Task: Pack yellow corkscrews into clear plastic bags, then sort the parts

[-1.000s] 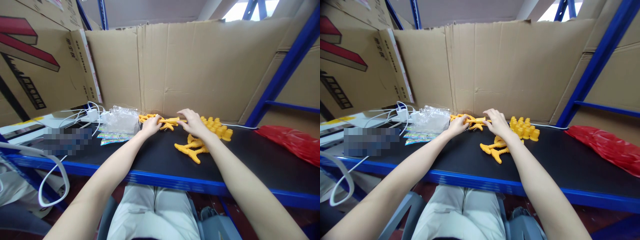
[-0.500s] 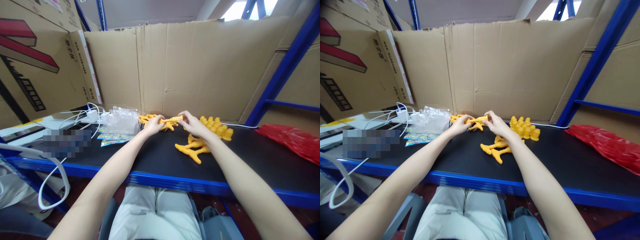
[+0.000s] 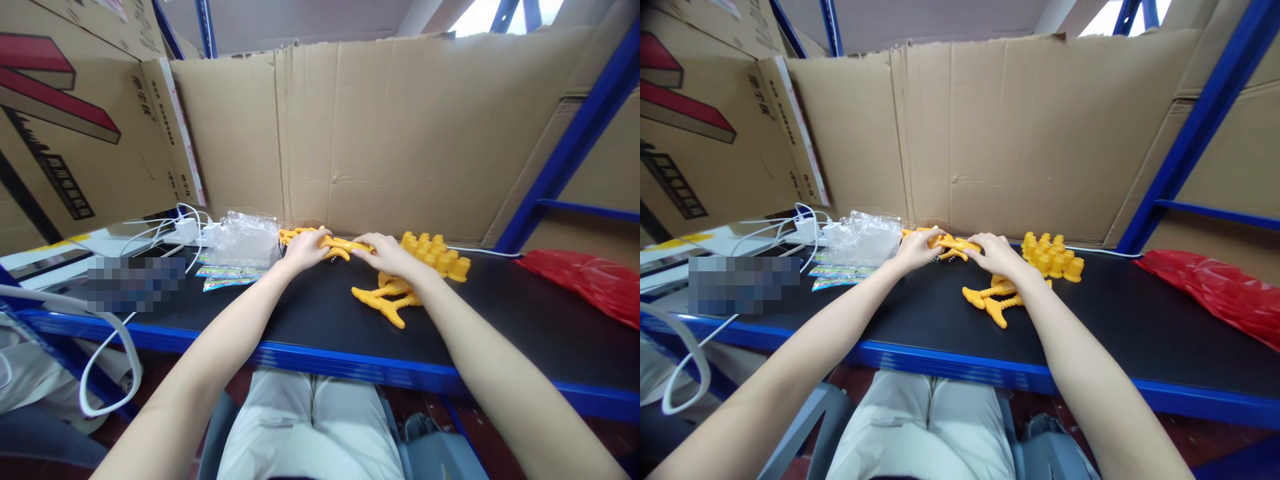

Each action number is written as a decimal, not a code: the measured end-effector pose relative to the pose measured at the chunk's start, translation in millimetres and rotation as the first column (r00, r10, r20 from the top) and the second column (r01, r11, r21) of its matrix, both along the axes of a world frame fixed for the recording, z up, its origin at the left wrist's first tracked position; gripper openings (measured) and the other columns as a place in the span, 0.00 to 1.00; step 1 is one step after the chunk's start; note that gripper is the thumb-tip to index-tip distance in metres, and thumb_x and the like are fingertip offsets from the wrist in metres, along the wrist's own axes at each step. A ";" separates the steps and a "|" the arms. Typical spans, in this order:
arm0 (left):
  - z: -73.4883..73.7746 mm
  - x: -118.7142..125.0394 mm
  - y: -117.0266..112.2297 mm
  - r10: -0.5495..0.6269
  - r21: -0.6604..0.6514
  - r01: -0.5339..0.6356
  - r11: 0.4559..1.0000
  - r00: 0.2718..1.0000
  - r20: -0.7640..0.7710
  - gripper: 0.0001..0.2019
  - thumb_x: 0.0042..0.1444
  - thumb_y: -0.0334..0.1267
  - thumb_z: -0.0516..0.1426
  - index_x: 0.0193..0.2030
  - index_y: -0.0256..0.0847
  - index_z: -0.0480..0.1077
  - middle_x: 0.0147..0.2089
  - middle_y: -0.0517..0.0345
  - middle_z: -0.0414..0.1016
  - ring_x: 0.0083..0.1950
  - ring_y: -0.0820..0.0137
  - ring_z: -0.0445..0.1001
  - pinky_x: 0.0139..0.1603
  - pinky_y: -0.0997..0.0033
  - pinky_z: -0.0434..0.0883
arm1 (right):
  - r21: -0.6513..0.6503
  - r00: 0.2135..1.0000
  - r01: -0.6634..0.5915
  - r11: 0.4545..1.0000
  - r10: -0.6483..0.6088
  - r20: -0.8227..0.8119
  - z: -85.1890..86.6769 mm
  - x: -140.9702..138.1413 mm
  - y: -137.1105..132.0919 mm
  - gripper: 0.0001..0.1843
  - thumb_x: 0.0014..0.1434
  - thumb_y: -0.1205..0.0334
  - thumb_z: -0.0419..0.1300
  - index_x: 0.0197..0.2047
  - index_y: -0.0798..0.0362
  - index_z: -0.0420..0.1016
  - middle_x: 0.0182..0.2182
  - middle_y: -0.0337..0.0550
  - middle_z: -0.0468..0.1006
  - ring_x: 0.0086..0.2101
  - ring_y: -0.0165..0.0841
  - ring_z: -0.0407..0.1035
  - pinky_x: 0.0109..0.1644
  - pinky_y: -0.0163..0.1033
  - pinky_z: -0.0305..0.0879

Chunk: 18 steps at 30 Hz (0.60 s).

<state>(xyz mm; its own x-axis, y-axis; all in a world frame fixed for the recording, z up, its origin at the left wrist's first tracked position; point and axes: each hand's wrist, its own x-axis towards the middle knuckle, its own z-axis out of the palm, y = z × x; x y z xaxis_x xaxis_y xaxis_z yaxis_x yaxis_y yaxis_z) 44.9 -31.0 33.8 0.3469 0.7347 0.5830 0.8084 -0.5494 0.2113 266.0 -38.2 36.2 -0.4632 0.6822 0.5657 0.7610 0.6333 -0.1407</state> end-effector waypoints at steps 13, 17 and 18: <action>46.3 18.5 -0.9 0.106 -0.025 -0.123 0.992 0.924 -0.366 0.16 0.53 0.42 0.54 0.48 0.45 0.71 0.43 0.51 0.76 0.43 0.61 0.74 0.41 0.67 0.68 | 0.182 0.979 0.146 0.972 -0.169 0.117 12.1 -9.0 -12.5 0.09 0.58 0.58 0.54 0.41 0.52 0.68 0.38 0.49 0.74 0.41 0.41 0.67 0.44 0.44 0.54; 68.7 27.6 5.3 0.052 -0.072 -0.088 0.994 0.916 -0.397 0.13 0.50 0.42 0.56 0.41 0.42 0.75 0.38 0.51 0.76 0.42 0.62 0.74 0.42 0.68 0.67 | 0.322 0.952 0.238 0.916 -0.286 0.112 20.2 -8.5 -19.4 0.09 0.58 0.64 0.52 0.42 0.53 0.66 0.40 0.50 0.73 0.41 0.41 0.64 0.44 0.44 0.51; 73.3 29.9 6.5 0.041 -0.082 -0.079 0.993 0.921 -0.388 0.13 0.50 0.42 0.57 0.40 0.41 0.76 0.37 0.51 0.76 0.43 0.62 0.73 0.43 0.68 0.67 | 0.338 0.947 0.253 0.907 -0.304 0.106 21.2 -7.7 -19.8 0.09 0.58 0.65 0.51 0.43 0.53 0.66 0.39 0.50 0.73 0.40 0.41 0.64 0.44 0.45 0.50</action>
